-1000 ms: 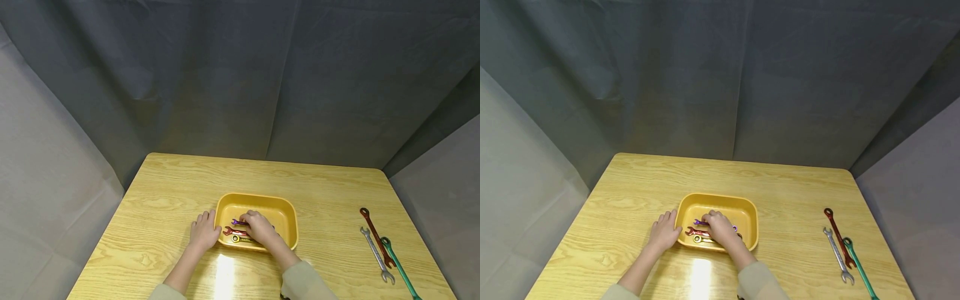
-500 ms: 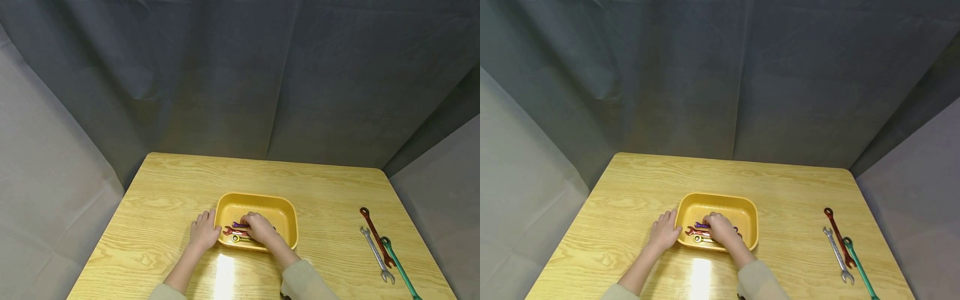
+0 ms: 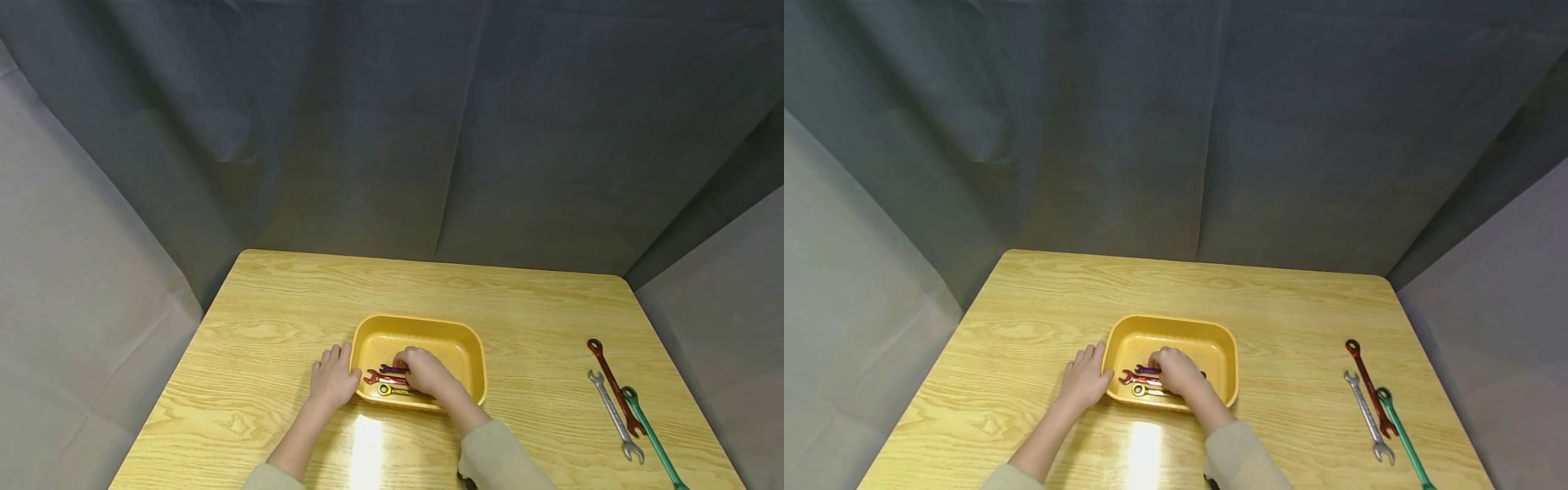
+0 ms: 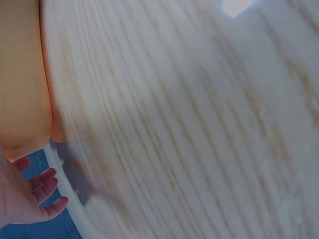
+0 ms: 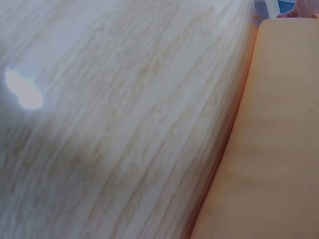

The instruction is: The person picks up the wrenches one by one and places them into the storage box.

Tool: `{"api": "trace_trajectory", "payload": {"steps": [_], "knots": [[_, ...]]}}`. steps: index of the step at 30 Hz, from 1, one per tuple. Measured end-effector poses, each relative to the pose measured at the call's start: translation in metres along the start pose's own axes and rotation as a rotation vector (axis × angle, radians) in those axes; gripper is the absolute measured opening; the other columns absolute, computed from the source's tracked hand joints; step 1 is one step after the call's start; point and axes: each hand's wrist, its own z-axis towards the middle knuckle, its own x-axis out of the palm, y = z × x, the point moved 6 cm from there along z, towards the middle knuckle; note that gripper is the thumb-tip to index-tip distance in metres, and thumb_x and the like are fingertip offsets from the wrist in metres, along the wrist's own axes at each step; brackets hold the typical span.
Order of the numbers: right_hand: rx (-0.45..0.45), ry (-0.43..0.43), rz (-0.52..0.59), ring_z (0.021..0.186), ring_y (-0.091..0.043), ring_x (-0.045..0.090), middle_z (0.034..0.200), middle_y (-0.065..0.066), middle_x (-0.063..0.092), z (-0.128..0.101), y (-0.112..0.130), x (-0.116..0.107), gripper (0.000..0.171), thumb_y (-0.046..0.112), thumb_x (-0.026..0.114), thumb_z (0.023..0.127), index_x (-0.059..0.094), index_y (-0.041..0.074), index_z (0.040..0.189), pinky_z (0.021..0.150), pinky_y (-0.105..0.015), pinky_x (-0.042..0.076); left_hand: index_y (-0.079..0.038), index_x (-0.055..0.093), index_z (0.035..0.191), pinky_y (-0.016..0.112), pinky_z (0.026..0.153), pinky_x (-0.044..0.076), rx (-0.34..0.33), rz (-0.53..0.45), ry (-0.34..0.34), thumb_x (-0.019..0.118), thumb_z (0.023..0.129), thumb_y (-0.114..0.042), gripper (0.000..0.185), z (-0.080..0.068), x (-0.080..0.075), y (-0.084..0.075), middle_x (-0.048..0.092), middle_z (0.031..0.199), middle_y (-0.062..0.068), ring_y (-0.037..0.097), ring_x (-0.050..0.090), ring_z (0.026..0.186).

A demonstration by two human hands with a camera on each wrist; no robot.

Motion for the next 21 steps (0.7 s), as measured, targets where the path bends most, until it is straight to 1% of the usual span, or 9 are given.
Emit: {"api": "trace_trajectory", "payload": {"steps": [7, 11, 16, 21], "knots": [[-0.024, 0.021, 0.025, 0.074, -0.016, 0.057, 0.077, -0.004, 0.061, 0.0002, 0.0017, -0.0003, 0.024, -0.012, 0.058, 0.070, 0.067, 0.005, 0.085, 0.068, -0.032, 0.048, -0.009, 0.041, 0.127, 0.046, 0.078, 0.037, -0.002, 0.000, -0.002, 0.052, 0.086, -0.031, 0.047, 0.0004, 0.0001, 0.0002, 0.049, 0.112, 0.012, 0.027, 0.044, 0.098], [-0.018, 0.029, 0.023, 0.075, -0.017, 0.057, 0.078, -0.005, 0.061, 0.0003, 0.0007, -0.0001, 0.024, -0.012, 0.056, 0.071, 0.067, 0.004, 0.086, 0.069, -0.032, 0.048, -0.009, 0.041, 0.127, 0.046, 0.079, 0.037, -0.004, -0.002, -0.004, 0.052, 0.086, -0.031, 0.048, 0.0000, -0.0005, -0.0003, 0.049, 0.113, 0.012, 0.027, 0.044, 0.098], [-0.017, 0.022, 0.008, 0.075, -0.017, 0.057, 0.078, -0.004, 0.060, 0.0004, -0.0006, 0.0012, 0.025, -0.012, 0.056, 0.072, 0.067, 0.005, 0.087, 0.070, -0.032, 0.048, -0.008, 0.041, 0.127, 0.047, 0.079, 0.037, -0.003, -0.008, -0.012, 0.053, 0.085, -0.030, 0.048, -0.0006, -0.0017, -0.0010, 0.049, 0.113, 0.013, 0.029, 0.044, 0.099], [-0.025, 0.011, 0.013, 0.075, -0.017, 0.057, 0.078, -0.005, 0.061, -0.0011, 0.0009, 0.0003, 0.025, -0.012, 0.056, 0.071, 0.067, 0.004, 0.087, 0.069, -0.032, 0.048, -0.008, 0.041, 0.127, 0.047, 0.079, 0.037, -0.004, -0.010, -0.005, 0.052, 0.085, -0.030, 0.049, -0.0004, -0.0009, -0.0005, 0.049, 0.113, 0.013, 0.029, 0.044, 0.099]]}}
